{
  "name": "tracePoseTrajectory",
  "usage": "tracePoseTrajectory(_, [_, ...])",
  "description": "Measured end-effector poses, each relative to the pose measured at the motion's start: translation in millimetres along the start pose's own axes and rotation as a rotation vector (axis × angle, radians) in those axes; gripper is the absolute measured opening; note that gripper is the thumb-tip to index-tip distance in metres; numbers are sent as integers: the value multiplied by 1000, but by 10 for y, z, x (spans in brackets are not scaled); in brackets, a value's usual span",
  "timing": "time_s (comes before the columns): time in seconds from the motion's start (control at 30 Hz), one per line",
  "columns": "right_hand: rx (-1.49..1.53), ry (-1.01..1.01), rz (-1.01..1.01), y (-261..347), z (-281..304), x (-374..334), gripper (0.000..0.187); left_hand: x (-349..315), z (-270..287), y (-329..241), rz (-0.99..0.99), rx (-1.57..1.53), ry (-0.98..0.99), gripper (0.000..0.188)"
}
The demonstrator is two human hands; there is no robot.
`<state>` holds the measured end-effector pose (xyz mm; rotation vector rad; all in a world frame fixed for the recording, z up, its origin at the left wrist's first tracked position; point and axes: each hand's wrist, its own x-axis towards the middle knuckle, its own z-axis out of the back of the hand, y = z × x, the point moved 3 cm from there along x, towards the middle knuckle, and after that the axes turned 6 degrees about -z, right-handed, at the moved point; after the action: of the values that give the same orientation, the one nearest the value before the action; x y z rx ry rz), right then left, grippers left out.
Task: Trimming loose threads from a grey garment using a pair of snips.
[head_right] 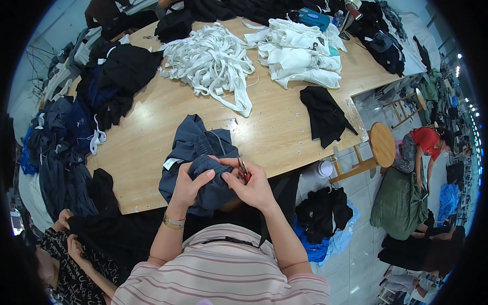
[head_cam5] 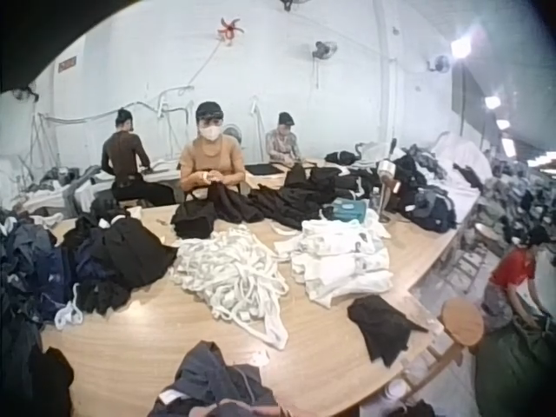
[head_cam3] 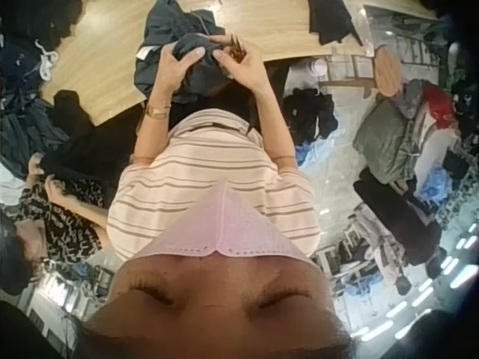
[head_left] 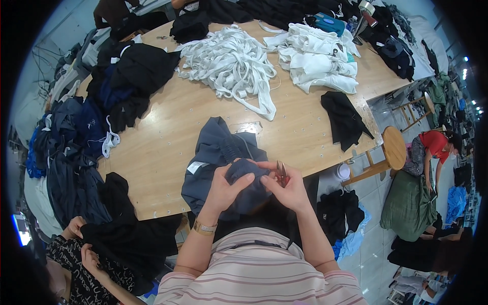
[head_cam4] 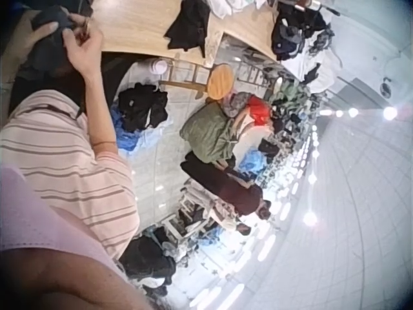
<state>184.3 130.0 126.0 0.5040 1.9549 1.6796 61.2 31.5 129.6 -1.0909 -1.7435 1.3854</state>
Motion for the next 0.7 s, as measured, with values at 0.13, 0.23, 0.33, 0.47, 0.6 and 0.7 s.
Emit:
tracePoseTrajectory(0.13, [-344,-126,165,65,-15,-2,14,12,7,17,-31,5,0,21])
tracePoseTrajectory(0.23, [-228,-123,72,-16,-20,8,8,7,-35,37,-43,-123,-46,23])
tracePoseTrajectory(0.33, [-67,-98,65,-178,-27,64,7,-15,-95,59,4,-315,-86,24])
tracePoseTrajectory(0.47, [29,-108,80,-224,-49,67,6,-4,-145,76,28,-379,-92,23])
tracePoseTrajectory(0.6, [79,-86,16,-167,-58,56,17,2,-87,150,-20,-269,-106,20])
tracePoseTrajectory(0.7, [106,-43,-77,-63,-14,-3,27,13,-62,139,-81,-103,-85,17])
